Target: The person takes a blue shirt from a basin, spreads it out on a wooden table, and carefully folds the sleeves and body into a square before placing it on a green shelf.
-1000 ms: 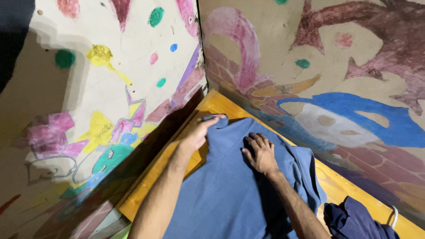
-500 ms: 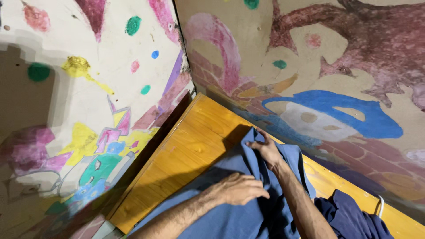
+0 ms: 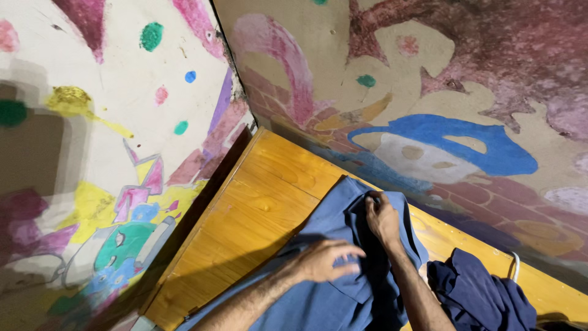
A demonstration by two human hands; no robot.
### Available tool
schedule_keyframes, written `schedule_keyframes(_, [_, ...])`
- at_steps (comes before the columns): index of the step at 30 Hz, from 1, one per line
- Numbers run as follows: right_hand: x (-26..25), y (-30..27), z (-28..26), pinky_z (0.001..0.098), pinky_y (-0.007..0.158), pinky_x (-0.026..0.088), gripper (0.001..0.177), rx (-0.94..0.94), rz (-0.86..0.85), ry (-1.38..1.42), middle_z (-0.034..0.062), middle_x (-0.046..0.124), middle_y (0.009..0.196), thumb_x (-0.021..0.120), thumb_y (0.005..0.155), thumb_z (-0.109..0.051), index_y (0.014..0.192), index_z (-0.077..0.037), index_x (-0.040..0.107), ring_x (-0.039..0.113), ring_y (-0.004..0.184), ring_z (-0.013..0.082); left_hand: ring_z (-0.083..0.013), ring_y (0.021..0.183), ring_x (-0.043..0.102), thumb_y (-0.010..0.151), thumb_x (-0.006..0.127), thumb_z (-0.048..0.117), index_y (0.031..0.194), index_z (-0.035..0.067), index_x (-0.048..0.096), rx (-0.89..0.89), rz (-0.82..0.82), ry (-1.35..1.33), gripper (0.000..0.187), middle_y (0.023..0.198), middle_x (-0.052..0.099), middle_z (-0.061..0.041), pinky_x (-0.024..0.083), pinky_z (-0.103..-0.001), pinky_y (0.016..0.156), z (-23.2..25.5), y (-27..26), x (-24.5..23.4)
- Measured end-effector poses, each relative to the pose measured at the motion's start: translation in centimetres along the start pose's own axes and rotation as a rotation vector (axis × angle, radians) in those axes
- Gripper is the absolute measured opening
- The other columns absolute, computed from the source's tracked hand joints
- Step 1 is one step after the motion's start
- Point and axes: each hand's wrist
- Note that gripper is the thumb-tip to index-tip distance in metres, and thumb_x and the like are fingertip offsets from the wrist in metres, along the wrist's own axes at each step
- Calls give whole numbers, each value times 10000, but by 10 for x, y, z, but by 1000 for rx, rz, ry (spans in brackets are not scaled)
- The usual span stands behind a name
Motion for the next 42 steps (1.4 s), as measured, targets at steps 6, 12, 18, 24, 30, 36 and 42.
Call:
schedule_keyframes(6, [6, 12, -24, 492, 797, 565, 571, -85, 50, -157, 266, 739, 932, 713, 878, -573, 1171, -83, 713, 717, 915, 432, -292, 1107, 642, 976, 622, 170, 1179, 113, 677, -176, 538, 345, 218, 1198, 679, -124, 476, -474, 907, -58, 14, -4])
schedule_keyframes(12, [29, 33, -17, 402, 749, 598, 342, -267, 31, 93, 196, 764, 853, 696, 911, -343, 946, -4, 711, 772, 782, 326, -429, 1126, 564, 966, 621, 196, 1283, 52, 583, -158, 756, 331, 350, 1190, 628, -207, 456, -521, 977, -115, 37, -4])
schedule_keyframes(18, [19, 20, -12, 406, 665, 557, 267, -168, 131, 261, 207, 708, 748, 667, 949, -249, 960, 16, 638, 719, 706, 339, -437, 1150, 550, 964, 644, 223, 1286, 61, 587, -196, 725, 363, 364, 1201, 618, -210, 441, -531, 982, -111, 50, -5])
schedule_keyframes(24, [12, 16, -3, 493, 643, 550, 232, -148, 126, 72, 246, 700, 732, 638, 931, -220, 1091, -54, 617, 723, 669, 415, -379, 1147, 541, 950, 678, 259, 1291, 93, 597, -211, 616, 464, 388, 1217, 581, -150, 444, -511, 963, -87, 45, -8])
schedule_keyframes(30, [25, 11, -8, 609, 682, 527, 200, -175, 224, -269, 254, 735, 848, 619, 998, -250, 1138, -113, 580, 675, 757, 513, -344, 1122, 507, 905, 712, 255, 1433, 162, 574, -250, 506, 563, 554, 1240, 517, -123, 436, -508, 928, -70, 35, -11])
schedule_keyframes(36, [16, -12, -20, 548, 648, 541, 229, -517, 385, -333, 205, 636, 1057, 640, 924, -198, 1128, -101, 603, 647, 926, 444, -342, 1188, 503, 904, 742, 325, 1373, 124, 601, -105, 490, 510, 530, 1341, 533, -110, 442, -492, 967, -67, 9, -17])
schedule_keyframes(42, [13, -66, -38, 496, 739, 489, 224, -839, 225, -260, 149, 615, 985, 720, 885, -240, 1037, -88, 658, 594, 875, 378, -345, 1170, 555, 909, 753, 382, 1355, 105, 588, -159, 473, 338, 550, 1272, 551, -137, 476, -471, 972, -62, -59, -23])
Point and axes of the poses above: each hand's wrist, its own y-axis towards the middle knuckle, its own x-axis out of the palm, z = x × y
